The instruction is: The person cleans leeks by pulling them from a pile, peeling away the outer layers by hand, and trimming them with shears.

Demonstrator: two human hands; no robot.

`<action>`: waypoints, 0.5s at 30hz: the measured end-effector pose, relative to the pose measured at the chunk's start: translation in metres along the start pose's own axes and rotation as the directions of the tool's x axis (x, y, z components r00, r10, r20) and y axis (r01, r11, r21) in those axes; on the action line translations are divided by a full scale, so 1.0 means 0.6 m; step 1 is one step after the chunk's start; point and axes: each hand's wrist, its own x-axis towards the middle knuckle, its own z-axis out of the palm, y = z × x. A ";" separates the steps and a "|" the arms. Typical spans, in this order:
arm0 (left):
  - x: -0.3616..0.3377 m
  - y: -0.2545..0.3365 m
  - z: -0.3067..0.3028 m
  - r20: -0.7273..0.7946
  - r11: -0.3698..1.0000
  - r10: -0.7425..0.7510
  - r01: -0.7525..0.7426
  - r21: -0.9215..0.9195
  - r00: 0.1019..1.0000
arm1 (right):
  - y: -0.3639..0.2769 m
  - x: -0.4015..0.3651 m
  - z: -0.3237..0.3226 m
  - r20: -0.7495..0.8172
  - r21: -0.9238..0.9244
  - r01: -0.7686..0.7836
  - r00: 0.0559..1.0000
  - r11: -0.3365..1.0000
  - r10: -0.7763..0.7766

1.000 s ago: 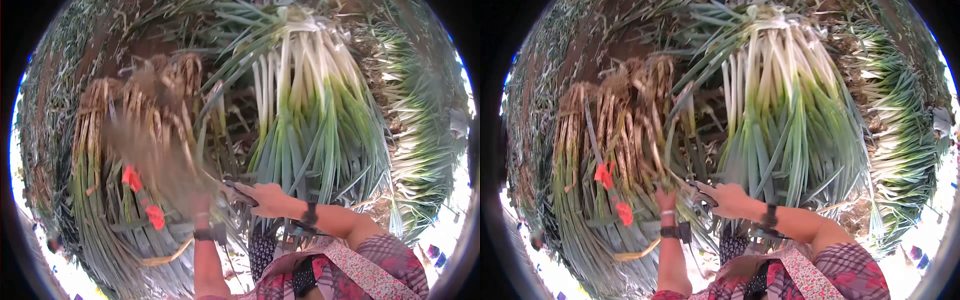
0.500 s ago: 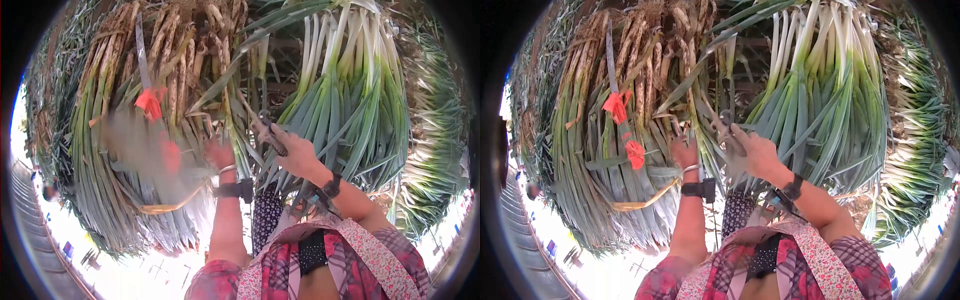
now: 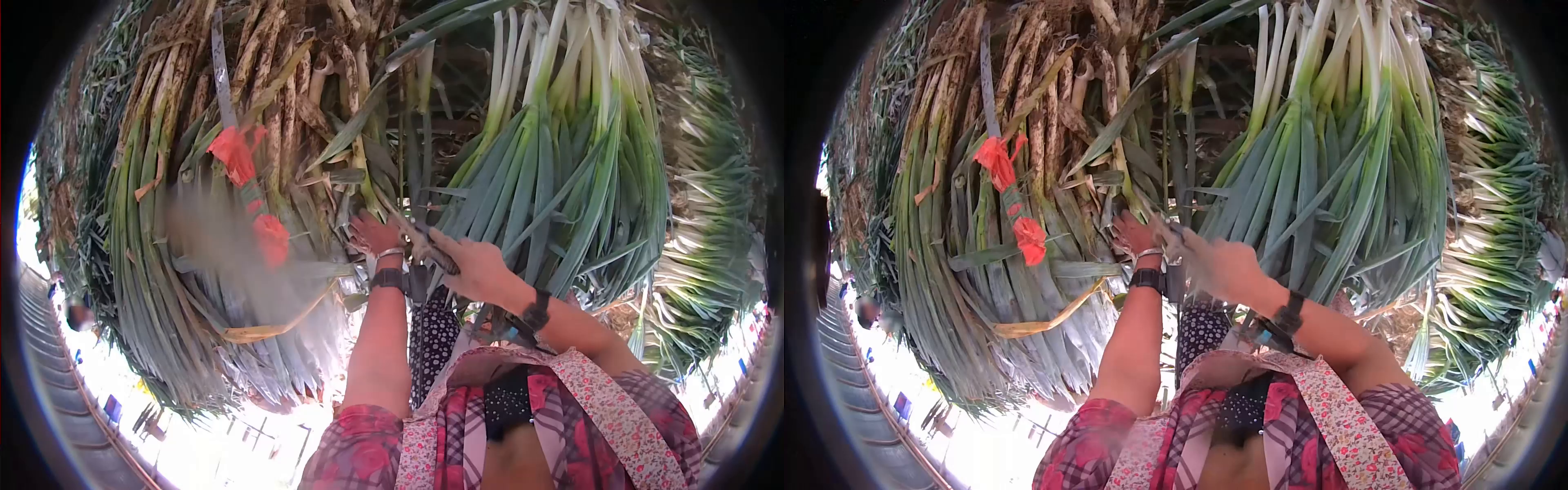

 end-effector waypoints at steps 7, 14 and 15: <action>0.000 -0.015 -0.074 0.139 0.946 0.020 0.026 -0.324 0.990 | -0.024 0.017 -0.034 -0.079 0.051 -0.014 0.997 0.999 0.018; -0.022 -0.033 -0.149 0.098 0.940 0.067 -0.030 -0.339 0.993 | -0.014 0.099 -0.050 -0.196 0.138 -0.014 0.980 0.990 0.041; -0.023 -0.034 -0.152 0.123 0.936 0.074 -0.027 -0.350 0.990 | -0.013 0.112 -0.057 -0.203 0.139 -0.012 0.978 0.990 0.041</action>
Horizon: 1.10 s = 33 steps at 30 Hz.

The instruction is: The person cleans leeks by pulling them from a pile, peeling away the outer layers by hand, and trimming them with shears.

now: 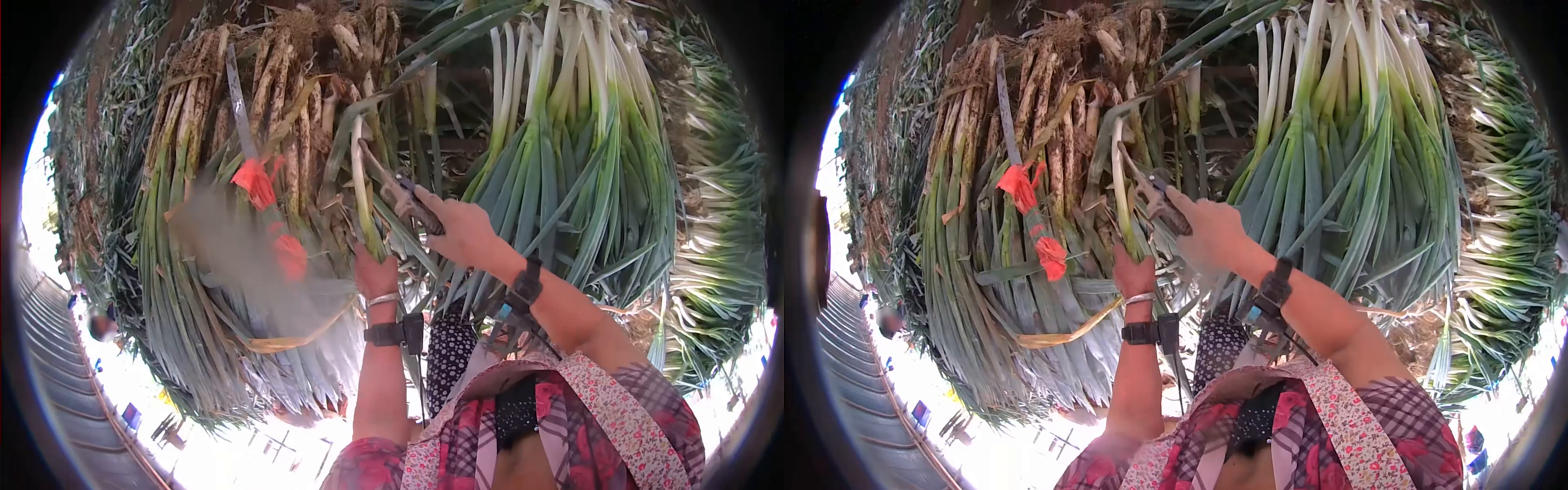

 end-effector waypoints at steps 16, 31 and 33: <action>-0.046 -0.034 -0.006 -0.034 0.991 0.121 -0.119 0.068 0.992 | 0.008 -0.012 -0.034 0.142 0.045 -0.035 0.989 0.998 0.029; -0.075 -0.011 -0.093 0.426 0.703 -0.009 0.308 -0.641 0.905 | 0.042 0.061 -0.049 0.115 0.310 -0.041 0.993 0.950 0.005; -0.103 0.057 -0.126 0.409 0.695 0.046 0.265 -0.669 0.911 | 0.045 0.051 -0.060 0.142 0.471 0.001 0.987 0.882 -0.077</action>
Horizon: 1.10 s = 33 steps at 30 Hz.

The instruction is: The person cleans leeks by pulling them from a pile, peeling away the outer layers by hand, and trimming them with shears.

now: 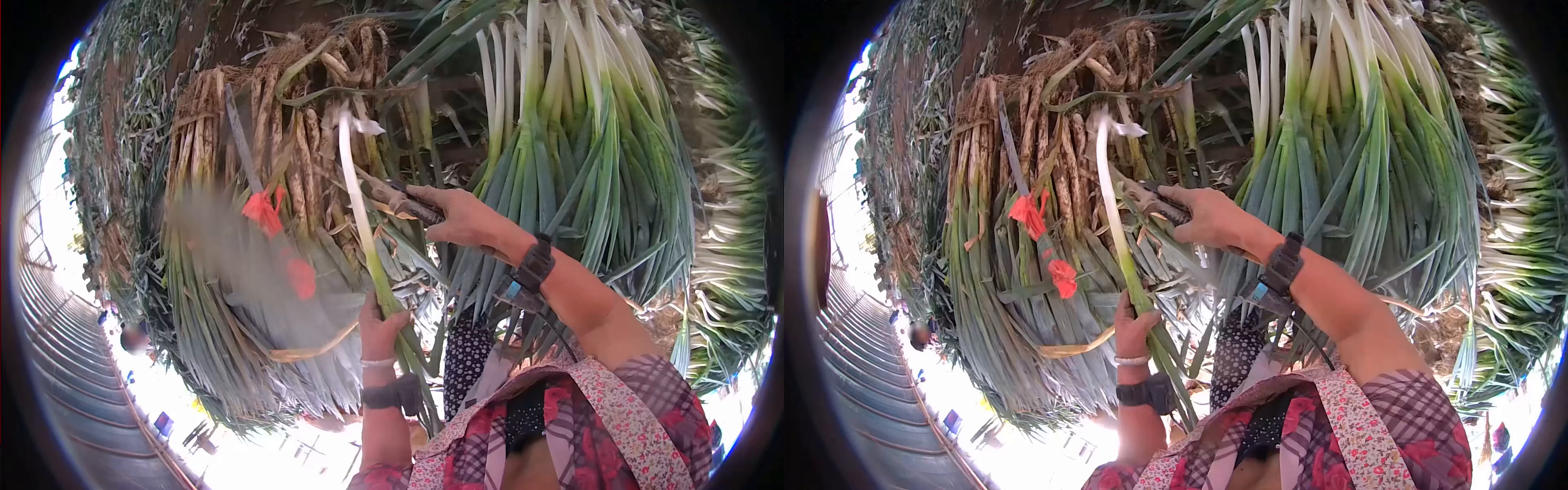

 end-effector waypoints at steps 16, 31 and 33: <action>0.239 -0.009 0.484 0.287 0.644 0.493 -0.566 0.515 0.822 | -0.013 -0.212 -0.300 -0.750 -0.276 -0.245 0.659 0.929 -0.050; 0.296 -0.090 0.014 -0.015 0.014 0.111 0.014 1.000 0.994 | 0.022 -0.109 0.017 0.056 -0.514 -0.099 0.987 0.852 0.149; 0.282 -0.103 0.023 -0.103 0.136 0.047 0.096 0.986 0.994 | 0.024 -0.108 0.035 0.108 -0.493 -0.076 0.983 0.867 0.148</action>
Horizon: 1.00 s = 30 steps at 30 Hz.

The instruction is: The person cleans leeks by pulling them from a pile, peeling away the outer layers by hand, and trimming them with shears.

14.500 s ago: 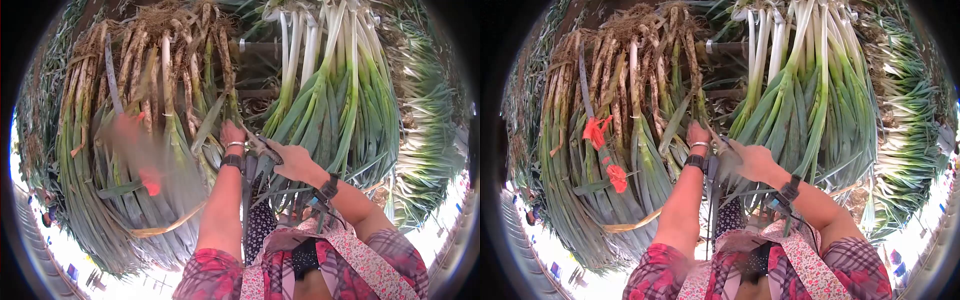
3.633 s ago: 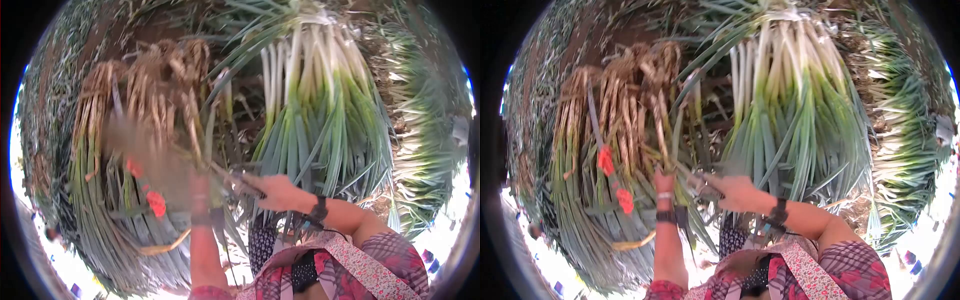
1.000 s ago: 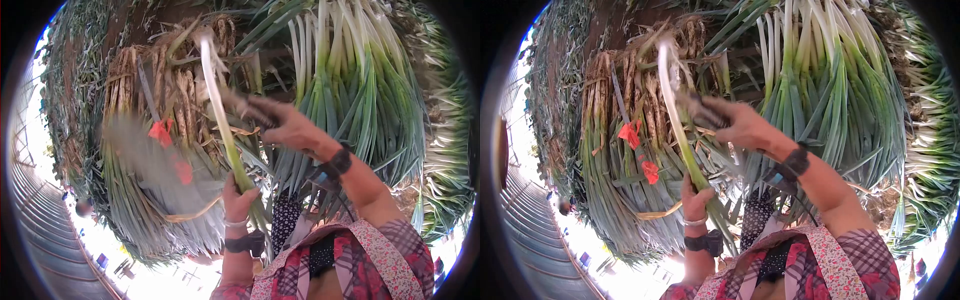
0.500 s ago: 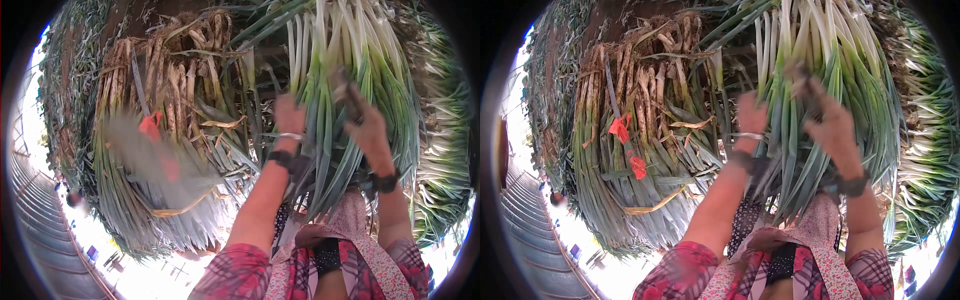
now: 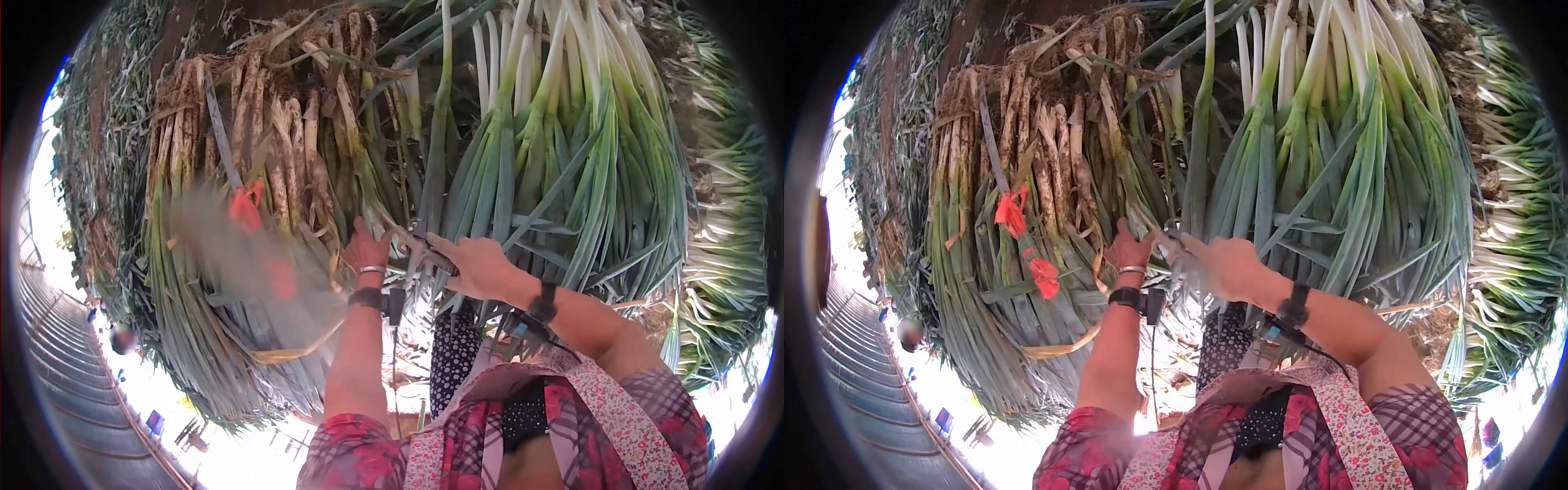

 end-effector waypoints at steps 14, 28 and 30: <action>0.042 0.083 0.019 -0.217 0.890 -0.197 0.081 -0.449 0.956 | 0.014 0.001 0.001 -0.195 0.041 -0.155 0.968 0.987 0.160; 0.029 0.094 0.013 -0.197 0.780 -0.061 -0.076 -0.621 0.979 | -0.008 -0.045 0.023 -0.092 0.017 -0.116 0.989 0.993 0.118; 0.012 0.117 0.001 -0.134 0.854 -0.191 0.097 -0.511 0.972 | 0.009 -0.018 0.021 -0.221 0.006 -0.136 0.966 0.991 0.134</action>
